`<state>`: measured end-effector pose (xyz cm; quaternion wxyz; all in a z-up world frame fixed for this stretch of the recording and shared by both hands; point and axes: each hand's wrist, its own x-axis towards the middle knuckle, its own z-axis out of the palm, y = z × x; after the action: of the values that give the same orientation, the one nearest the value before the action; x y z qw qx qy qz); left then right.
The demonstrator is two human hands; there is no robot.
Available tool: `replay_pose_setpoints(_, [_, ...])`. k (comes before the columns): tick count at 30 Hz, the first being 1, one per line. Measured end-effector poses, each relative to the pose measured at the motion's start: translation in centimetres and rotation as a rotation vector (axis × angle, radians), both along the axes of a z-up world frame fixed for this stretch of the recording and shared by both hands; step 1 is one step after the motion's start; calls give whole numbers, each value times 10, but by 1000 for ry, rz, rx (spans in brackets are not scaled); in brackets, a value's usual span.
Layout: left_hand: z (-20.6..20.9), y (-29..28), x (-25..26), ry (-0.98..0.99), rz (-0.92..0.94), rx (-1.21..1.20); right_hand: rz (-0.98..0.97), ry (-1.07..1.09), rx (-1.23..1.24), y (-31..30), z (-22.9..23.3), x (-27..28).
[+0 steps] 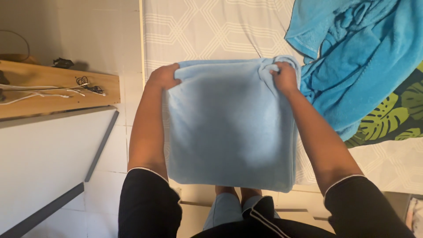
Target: The person folds a light blue blanket by hand on a bed, repeatedly aligning edges and smoothing the fabric until it forms a rectangular shape.
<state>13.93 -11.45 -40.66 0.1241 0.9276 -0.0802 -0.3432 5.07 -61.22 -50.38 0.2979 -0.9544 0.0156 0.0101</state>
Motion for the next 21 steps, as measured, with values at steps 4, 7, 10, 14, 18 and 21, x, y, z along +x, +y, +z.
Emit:
replay_pose_setpoints(4, [11, 24, 11, -8, -196, 18, -580, 124, 546, -56, 32, -8])
replay_pose_setpoints(7, [18, 37, 21, -85, -166, 158, -505, 59, 780, -90, 44, -27])
replay_pose_setpoints(10, [20, 26, 28, -204, -178, 220, -486, -80, 600, -89, 36, -8])
replay_pose_setpoints(14, [20, 38, 38, -326, -121, 338, -299, -80, 223, -97, 50, 40])
replay_pose_setpoints(18, [-18, 25, 42, -522, 78, 284, -420, -104, 212, -94, 24, 75])
replay_pose_setpoints(21, [-44, -5, 20, -341, 479, 118, -506, -73, 332, -82, -3, 69])
